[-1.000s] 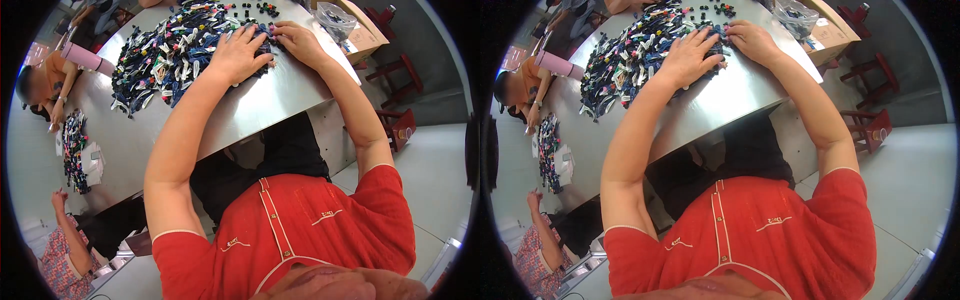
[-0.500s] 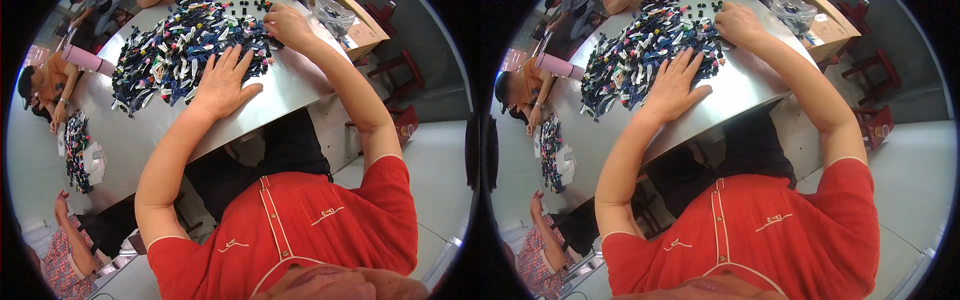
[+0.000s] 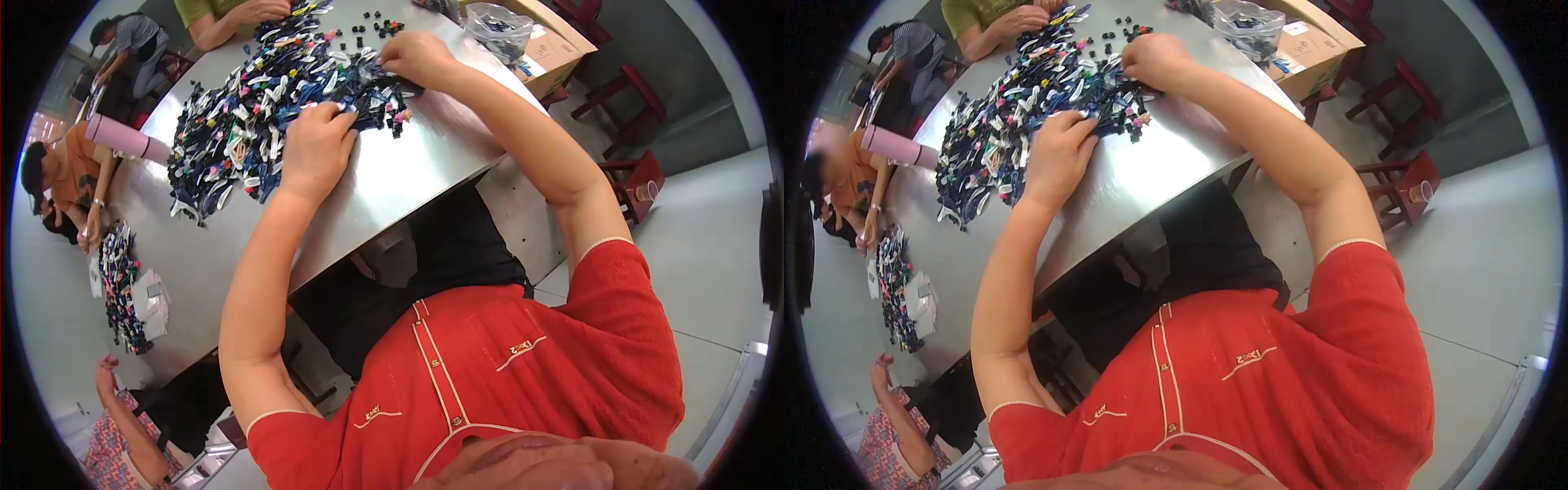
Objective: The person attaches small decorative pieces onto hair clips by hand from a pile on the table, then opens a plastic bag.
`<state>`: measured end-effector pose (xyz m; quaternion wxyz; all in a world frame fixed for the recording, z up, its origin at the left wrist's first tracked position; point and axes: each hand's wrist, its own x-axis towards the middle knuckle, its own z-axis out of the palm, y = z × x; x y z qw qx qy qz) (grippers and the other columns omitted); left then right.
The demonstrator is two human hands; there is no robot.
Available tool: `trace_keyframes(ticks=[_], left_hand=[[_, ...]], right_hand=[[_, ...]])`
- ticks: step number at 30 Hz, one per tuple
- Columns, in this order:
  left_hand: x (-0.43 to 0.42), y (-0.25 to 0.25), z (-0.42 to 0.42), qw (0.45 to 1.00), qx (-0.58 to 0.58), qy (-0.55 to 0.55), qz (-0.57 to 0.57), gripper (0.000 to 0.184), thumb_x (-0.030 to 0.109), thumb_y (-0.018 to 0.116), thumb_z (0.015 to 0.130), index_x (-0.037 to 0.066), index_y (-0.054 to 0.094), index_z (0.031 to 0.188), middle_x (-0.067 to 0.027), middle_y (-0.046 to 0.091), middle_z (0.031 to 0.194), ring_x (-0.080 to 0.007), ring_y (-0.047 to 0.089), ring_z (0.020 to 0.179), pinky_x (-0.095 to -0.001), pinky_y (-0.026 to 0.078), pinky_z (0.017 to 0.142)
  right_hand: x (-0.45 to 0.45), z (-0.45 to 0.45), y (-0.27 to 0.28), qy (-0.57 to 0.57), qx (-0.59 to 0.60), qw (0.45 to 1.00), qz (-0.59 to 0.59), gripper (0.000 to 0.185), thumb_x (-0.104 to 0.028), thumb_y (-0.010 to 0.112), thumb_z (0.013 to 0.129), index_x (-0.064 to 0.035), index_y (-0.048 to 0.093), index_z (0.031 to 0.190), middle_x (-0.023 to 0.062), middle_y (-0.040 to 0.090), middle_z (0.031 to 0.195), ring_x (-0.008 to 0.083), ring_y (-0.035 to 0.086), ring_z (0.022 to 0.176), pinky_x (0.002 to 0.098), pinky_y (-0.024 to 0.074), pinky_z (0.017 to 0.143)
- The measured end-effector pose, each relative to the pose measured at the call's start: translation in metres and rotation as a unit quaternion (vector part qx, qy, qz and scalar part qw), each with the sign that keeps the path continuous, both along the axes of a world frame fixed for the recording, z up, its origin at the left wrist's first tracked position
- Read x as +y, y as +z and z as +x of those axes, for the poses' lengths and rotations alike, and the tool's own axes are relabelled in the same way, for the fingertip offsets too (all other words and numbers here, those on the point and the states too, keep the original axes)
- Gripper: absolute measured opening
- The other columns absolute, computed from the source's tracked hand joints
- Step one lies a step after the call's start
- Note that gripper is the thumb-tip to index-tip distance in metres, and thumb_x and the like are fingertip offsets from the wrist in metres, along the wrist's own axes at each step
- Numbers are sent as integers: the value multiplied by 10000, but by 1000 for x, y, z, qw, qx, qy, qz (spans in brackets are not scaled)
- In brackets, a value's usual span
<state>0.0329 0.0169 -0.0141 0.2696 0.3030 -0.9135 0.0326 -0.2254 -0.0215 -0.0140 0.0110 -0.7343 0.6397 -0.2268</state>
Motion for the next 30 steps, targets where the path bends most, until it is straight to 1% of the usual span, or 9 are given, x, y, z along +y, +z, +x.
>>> trace_keyframes(ticks=[3, 6, 8, 10, 13, 16, 18, 20, 30], left_hand=[[-7, 1, 1, 999, -3, -24, 34, 146, 160, 722, 836, 104, 731, 970, -74, 633, 965, -294, 610, 963, -425, 495, 842], [-10, 2, 2, 999, 6, -26, 43, 73, 137, 702, 845, 86, 729, 890, -87, 635, 896, -299, 619, 913, -420, 505, 825], [-12, -1, 0, 997, 43, -5, 60, 78, 126, 685, 858, 77, 730, 900, -94, 642, 910, -311, 623, 902, -427, 510, 824], [-15, -2, -4, 995, 69, -9, 68, 71, 99, 674, 863, 58, 723, 895, -104, 644, 924, -322, 626, 904, -423, 513, 820], [-13, 3, -10, 989, 135, -20, 59, 37, 59, 686, 842, 31, 695, 865, -113, 633, 941, -320, 625, 907, -407, 509, 820], [-16, 2, -11, 990, 132, -20, 49, 44, 77, 705, 829, 47, 700, 861, -111, 629, 961, -314, 622, 920, -405, 504, 827], [-20, -1, -5, 990, 132, -13, 36, 68, 86, 709, 820, 47, 703, 875, -116, 652, 936, -308, 642, 878, -396, 513, 794], [-15, 7, -13, 952, 184, 28, 243, 87, 86, 703, 821, 28, 696, 887, -123, 682, 882, -304, 662, 802, -386, 525, 741], [-10, 11, -17, 920, 264, -31, 288, 128, 99, 682, 851, 7, 691, 940, -144, 715, 841, -219, 700, 725, -309, 537, 692]], right_hand=[[12, -16, 6, 37, -153, 986, 53, 193, -177, 734, 848, -58, 770, 995, 112, 750, 890, 185, 712, 798, 306, 542, 722], [25, -43, 16, 24, -150, 987, -51, 195, -142, 697, 913, -12, 746, 1050, 112, 754, 973, 155, 701, 885, 286, 540, 824], [49, -49, 51, -46, -139, 977, -154, 146, -147, 664, 854, -33, 754, 867, 174, 718, 945, 328, 686, 898, 417, 525, 839], [48, -83, 58, -91, -63, 952, -287, 153, -137, 671, 880, -53, 766, 966, 158, 723, 959, 342, 671, 933, 405, 522, 844], [37, -134, 42, -187, -26, 948, -255, 170, -150, 677, 872, -56, 763, 985, 159, 723, 961, 357, 665, 934, 406, 521, 851], [28, -138, 20, 106, -220, 935, -257, 185, -155, 672, 876, -52, 756, 1005, 163, 725, 979, 339, 675, 949, 407, 517, 873], [45, -87, 25, -86, -83, 982, -147, 186, -113, 657, 881, -41, 746, 1028, 166, 726, 995, 318, 685, 959, 397, 519, 882], [51, -47, 23, 76, -202, 974, -70, 223, -130, 684, 938, -8, 719, 1121, 108, 744, 1062, 146, 685, 955, 284, 529, 877], [61, 45, -6, 183, -289, 939, -38, 190, -83, 689, 928, -40, 732, 1108, 31, 696, 852, 75, 616, 780, 245, 502, 697]])
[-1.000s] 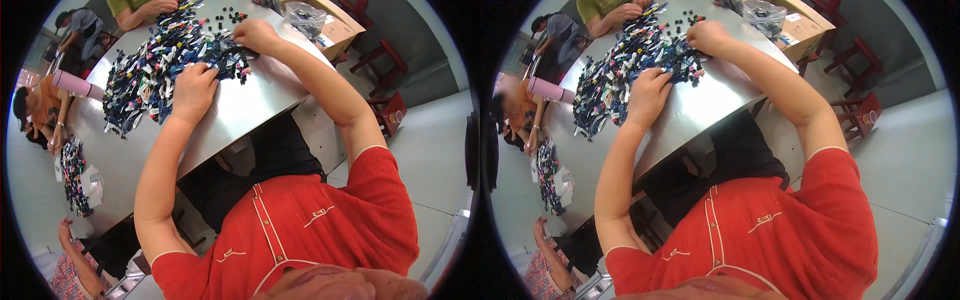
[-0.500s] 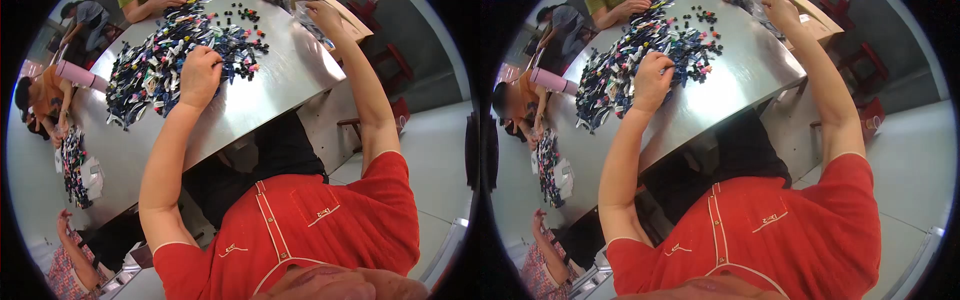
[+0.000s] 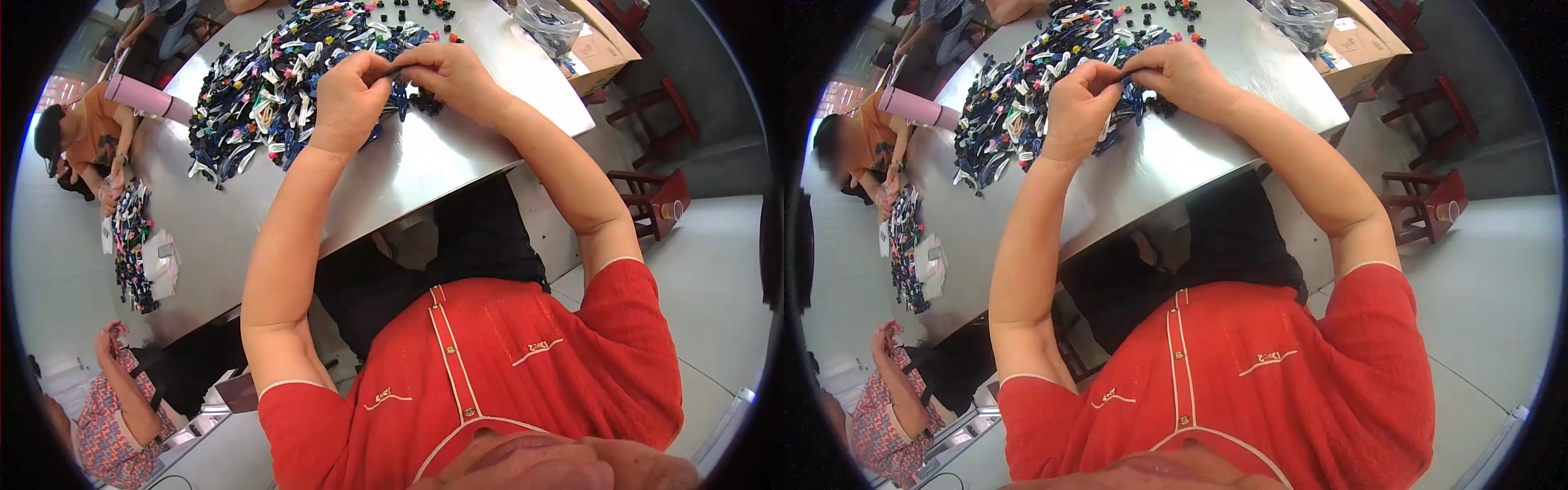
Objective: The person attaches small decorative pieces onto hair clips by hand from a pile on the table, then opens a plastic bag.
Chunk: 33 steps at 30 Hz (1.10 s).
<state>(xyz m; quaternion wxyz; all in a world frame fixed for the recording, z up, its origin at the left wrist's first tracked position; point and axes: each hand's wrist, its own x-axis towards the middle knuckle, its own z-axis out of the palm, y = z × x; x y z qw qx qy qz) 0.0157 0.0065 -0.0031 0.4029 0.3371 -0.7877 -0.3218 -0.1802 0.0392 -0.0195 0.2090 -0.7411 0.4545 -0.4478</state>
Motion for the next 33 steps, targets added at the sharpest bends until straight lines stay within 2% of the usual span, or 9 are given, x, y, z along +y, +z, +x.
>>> trace_keyframes(ticks=[2, 4, 8, 12, 14, 17, 23, 29, 33], left_hand=[[0, 3, 3, 1000, 7, 4, 12, 136, 106, 673, 853, 14, 673, 954, -146, 700, 872, -262, 693, 771, -352, 547, 696], [5, 13, 11, 972, -157, 88, -150, 136, 134, 682, 860, 20, 643, 923, -143, 668, 888, -320, 674, 832, -428, 547, 724], [37, 17, 14, 912, -364, 150, -112, 164, 166, 707, 856, 28, 621, 873, -168, 635, 884, -378, 652, 898, -487, 524, 785], [23, 6, 28, 921, -361, 118, -88, 123, 124, 693, 848, 24, 641, 899, -188, 640, 902, -393, 651, 904, -495, 519, 791], [16, 3, 35, 937, -312, 89, -127, 103, 91, 681, 841, 20, 661, 914, -198, 651, 914, -405, 649, 902, -504, 516, 796], [10, 4, 37, 940, -309, 94, -112, 94, 54, 628, 837, 16, 673, 909, -206, 664, 921, -413, 646, 896, -496, 515, 809], [5, 1, 41, 950, -281, 96, -101, 147, 37, 594, 821, 12, 663, 949, -191, 681, 898, -392, 662, 864, -477, 524, 796], [-1, 7, 51, 981, -162, 94, 41, 318, -10, 680, 781, 27, 677, 1097, -79, 690, 888, -182, 664, 765, -310, 545, 729], [-2, 11, 53, 991, -66, 75, 87, 259, 2, 675, 805, -4, 704, 1063, -60, 721, 905, -122, 661, 769, -280, 528, 680]], right_hand=[[2, -3, 2, -31, -53, 997, 51, 187, -70, 666, 938, -42, 732, 1111, 31, 699, 855, 66, 612, 776, 238, 501, 700], [1, -11, 3, -34, -37, 998, 30, 191, -67, 651, 944, -31, 728, 1114, 27, 698, 847, 65, 608, 767, 237, 503, 702], [0, -43, 4, -83, -118, 989, 21, 204, -51, 647, 940, -20, 718, 1129, 45, 730, 880, 85, 679, 845, 241, 534, 757], [-4, -100, 24, -296, 29, 950, -90, 252, -120, 673, 933, -7, 699, 1157, 72, 750, 946, 118, 699, 883, 271, 542, 811], [-15, -137, 34, -355, 28, 913, -197, 176, -60, 623, 895, -12, 720, 1034, 183, 723, 981, 311, 691, 924, 368, 523, 820], [-18, -175, 38, -444, 108, 873, -171, 198, -94, 594, 928, -50, 723, 1072, 174, 723, 981, 359, 694, 892, 397, 537, 799], [-32, -202, 10, -498, 232, 824, -135, 188, -110, 588, 906, -82, 748, 1000, 165, 726, 979, 368, 683, 912, 451, 540, 826], [-29, -183, 18, -510, 257, 819, -63, 160, -178, 684, 854, -132, 781, 973, 115, 705, 1039, 318, 658, 994, 420, 531, 872], [-28, -175, 19, -513, 249, 817, -84, 150, -175, 698, 839, -134, 785, 954, 119, 704, 1033, 319, 657, 993, 429, 528, 876]])
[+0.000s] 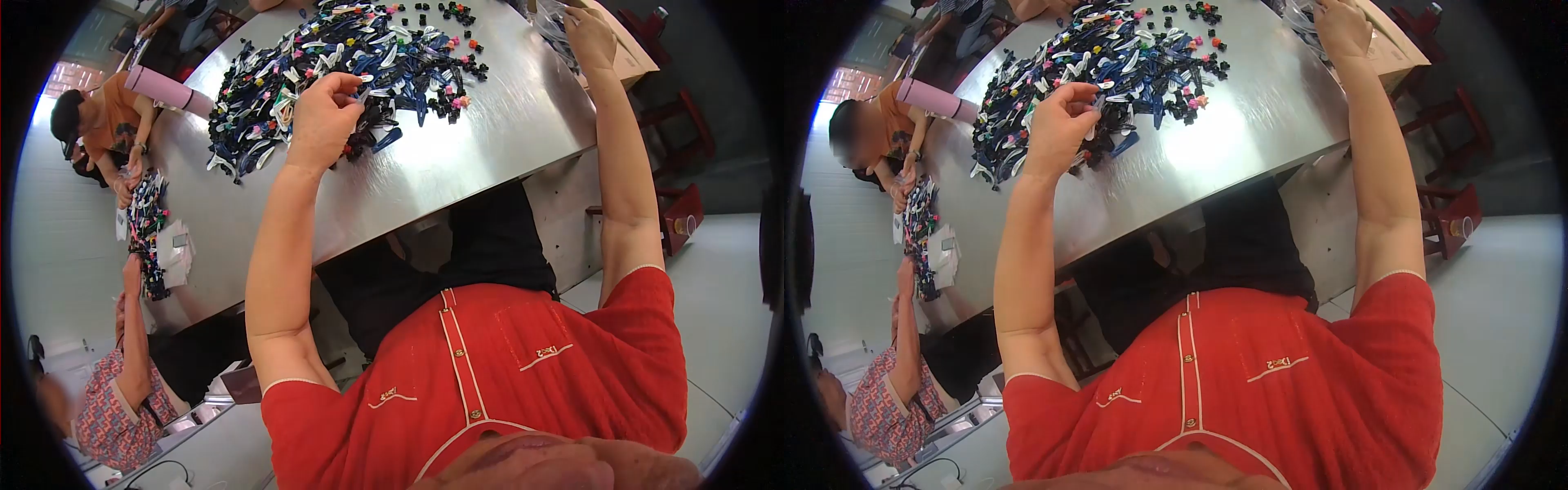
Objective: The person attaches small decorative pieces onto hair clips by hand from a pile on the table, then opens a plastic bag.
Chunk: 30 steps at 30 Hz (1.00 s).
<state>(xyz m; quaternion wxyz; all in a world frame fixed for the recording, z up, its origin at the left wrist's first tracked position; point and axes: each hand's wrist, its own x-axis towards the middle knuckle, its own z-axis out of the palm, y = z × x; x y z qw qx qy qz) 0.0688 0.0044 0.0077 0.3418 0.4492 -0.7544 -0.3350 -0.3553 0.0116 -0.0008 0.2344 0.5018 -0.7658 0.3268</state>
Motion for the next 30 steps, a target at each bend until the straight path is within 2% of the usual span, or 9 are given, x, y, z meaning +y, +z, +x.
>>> trace_keyframes(ticks=[6, 7, 8, 11, 14, 16, 23, 25, 30], left_hand=[[1, 13, -18, 988, 115, 36, 97, 135, 102, 765, 848, -11, 737, 917, -7, 669, 739, -51, 579, 705, -208, 432, 605], [-1, 12, -24, 988, 114, 32, 98, 135, 102, 765, 848, -11, 737, 917, -7, 669, 739, -51, 579, 705, -208, 432, 605], [-5, 12, -29, 982, 159, 20, 102, 143, 118, 779, 849, -7, 740, 905, 1, 667, 748, -51, 569, 697, -207, 428, 611], [2, 21, -48, 972, 216, 16, 95, 150, 142, 793, 856, 4, 741, 879, 18, 659, 758, -47, 542, 679, -196, 414, 622], [7, 32, -56, 975, 211, -31, 69, 179, 177, 793, 871, 13, 724, 847, 22, 653, 757, -42, 530, 667, -196, 421, 621], [5, 38, -50, 975, 202, -43, 78, 195, 191, 786, 880, 12, 721, 840, 17, 655, 757, -43, 541, 676, -197, 424, 621], [-15, -3, -19, 998, -40, -53, -25, 173, 167, 752, 852, 24, 730, 948, -53, 678, 807, -176, 638, 738, -307, 522, 703], [-14, -14, -21, 934, -214, -54, -279, 155, 135, 713, 853, 42, 738, 973, -99, 678, 923, -282, 663, 877, -384, 541, 805], [-13, -12, -28, 941, -261, -43, -213, 99, 110, 670, 857, 48, 707, 925, -118, 651, 919, -332, 646, 904, -435, 528, 825]], right_hand=[[22, 78, 29, 283, -153, 946, 40, 141, -146, 699, 835, -34, 753, 901, 175, 721, 890, 321, 677, 874, 400, 527, 782], [14, 84, 18, 408, -189, 886, 114, 253, -166, 675, 949, -10, 709, 1145, 65, 744, 977, 109, 684, 902, 269, 535, 811], [19, 111, 16, 498, -302, 806, 109, 254, -193, 684, 957, -8, 713, 1128, 60, 736, 1001, 110, 670, 914, 260, 530, 819], [30, 171, 15, 542, -415, 721, 120, 327, -230, 772, 872, -31, 693, 1119, 76, 724, 912, 135, 666, 848, 304, 536, 795], [24, 188, 9, 535, -391, 740, 115, 288, -178, 766, 880, -16, 676, 1100, 49, 714, 886, 116, 654, 815, 273, 536, 766], [25, 191, 11, 548, -528, 642, 95, 190, -115, 716, 922, -20, 650, 1073, 4, 680, 874, 66, 642, 814, 229, 532, 756], [19, 174, -6, 476, -517, 709, 67, 182, -123, 723, 920, -25, 652, 1054, -15, 663, 850, 49, 627, 795, 221, 510, 697], [22, 175, 0, 387, -397, 826, 102, 164, -133, 728, 900, -39, 690, 1029, 27, 695, 851, 109, 658, 756, 275, 525, 700], [5, 162, -23, 340, -150, 928, 13, 162, -154, 714, 880, -68, 734, 1016, 116, 704, 898, 258, 677, 742, 351, 535, 713]])
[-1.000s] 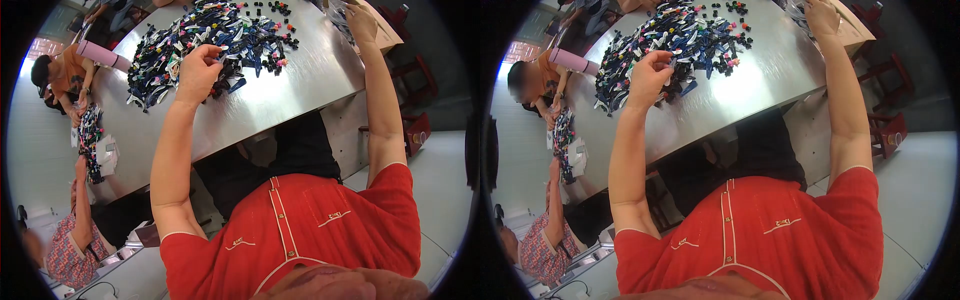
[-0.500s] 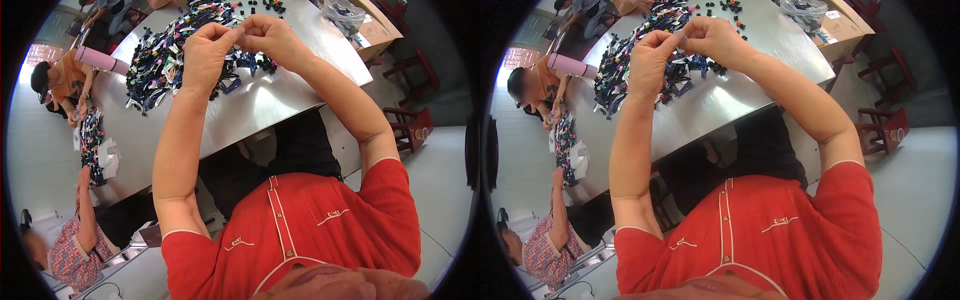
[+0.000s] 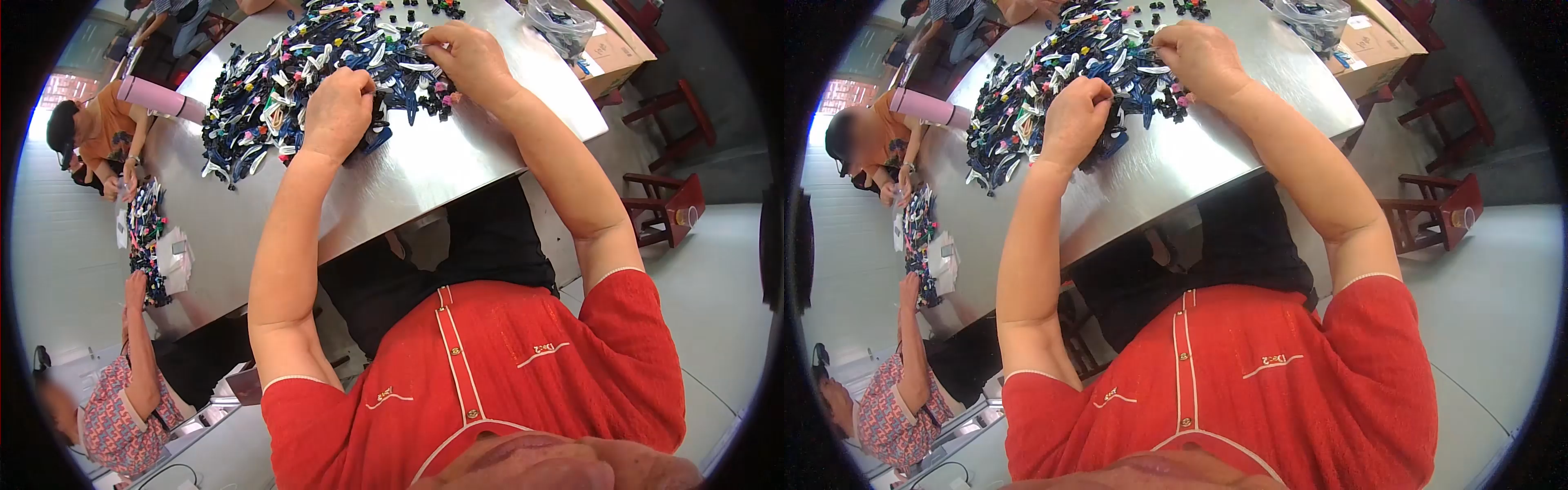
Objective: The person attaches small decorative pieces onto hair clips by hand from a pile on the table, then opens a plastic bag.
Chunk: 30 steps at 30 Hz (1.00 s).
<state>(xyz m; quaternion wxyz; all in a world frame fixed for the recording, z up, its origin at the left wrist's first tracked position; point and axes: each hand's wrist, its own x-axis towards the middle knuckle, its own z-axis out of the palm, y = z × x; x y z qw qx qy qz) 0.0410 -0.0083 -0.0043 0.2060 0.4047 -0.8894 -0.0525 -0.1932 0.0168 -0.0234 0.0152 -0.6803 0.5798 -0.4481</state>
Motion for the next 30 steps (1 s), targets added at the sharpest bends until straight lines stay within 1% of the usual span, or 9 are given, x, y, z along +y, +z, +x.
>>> trace_keyframes(ticks=[1, 6, 14, 18, 24, 25, 27, 28, 30], left_hand=[[0, 1, 1, 999, 36, 16, 21, 93, 108, 664, 860, 43, 694, 919, -124, 654, 916, -336, 648, 884, -433, 526, 807], [-5, -3, 8, 985, 140, 40, 98, 109, 102, 643, 866, 21, 670, 933, -137, 664, 905, -340, 658, 839, -413, 522, 763], [-4, 4, 10, 957, 221, 54, 178, 126, 103, 637, 897, -16, 637, 940, -136, 691, 845, -243, 657, 746, -350, 520, 723], [-6, 7, 12, 965, 208, 39, 152, 117, 96, 632, 891, -11, 639, 937, -135, 694, 815, -243, 664, 739, -347, 523, 710], [7, 16, -7, 962, 190, -40, 193, 94, 94, 631, 860, 22, 667, 908, -153, 699, 854, -263, 680, 762, -353, 529, 716], [14, 15, -12, 967, 173, -66, 173, 75, 77, 625, 846, 26, 672, 877, -148, 683, 857, -307, 671, 813, -380, 527, 750], [19, 6, -21, 986, 102, -129, 33, 56, 57, 623, 813, 29, 671, 822, -141, 664, 857, -346, 644, 871, -420, 516, 789], [22, 5, -24, 988, 62, -141, -5, 48, 42, 619, 788, 33, 664, 777, -133, 655, 864, -360, 620, 900, -448, 505, 809], [21, 1, -26, 985, 61, -156, -31, 49, 37, 615, 783, 32, 660, 763, -128, 657, 864, -353, 621, 897, -447, 507, 809]], right_hand=[[-1, 0, 0, 14, -14, 1000, -13, 166, -160, 708, 879, -73, 743, 1016, 139, 700, 917, 302, 679, 759, 371, 539, 725], [2, 6, -1, 32, -17, 999, 1, 163, -138, 691, 891, -62, 735, 1028, 131, 698, 936, 301, 685, 817, 375, 540, 751], [10, 19, 0, 81, 5, 997, 7, 143, -98, 655, 901, -56, 723, 1019, 129, 685, 963, 323, 668, 919, 379, 529, 830], [12, 19, 0, 73, 7, 997, -18, 148, -95, 657, 899, -57, 720, 1028, 121, 682, 988, 327, 666, 914, 379, 528, 837], [12, 20, 0, 57, -8, 997, -42, 135, -91, 670, 898, -54, 729, 1014, 111, 678, 974, 302, 667, 879, 362, 528, 802], [12, 19, 0, 52, -22, 998, -42, 128, -89, 675, 898, -52, 731, 1007, 109, 676, 966, 294, 667, 866, 356, 527, 786], [11, 18, 0, 46, -40, 998, -34, 123, -89, 678, 897, -51, 733, 1000, 109, 673, 960, 290, 666, 857, 353, 525, 775], [10, 18, 1, 39, -60, 997, -25, 117, -89, 681, 896, -49, 734, 992, 109, 670, 954, 287, 665, 849, 350, 523, 765], [13, 20, 3, 35, -54, 998, -23, 118, -92, 682, 895, -49, 734, 992, 111, 669, 947, 290, 665, 846, 354, 524, 765]])
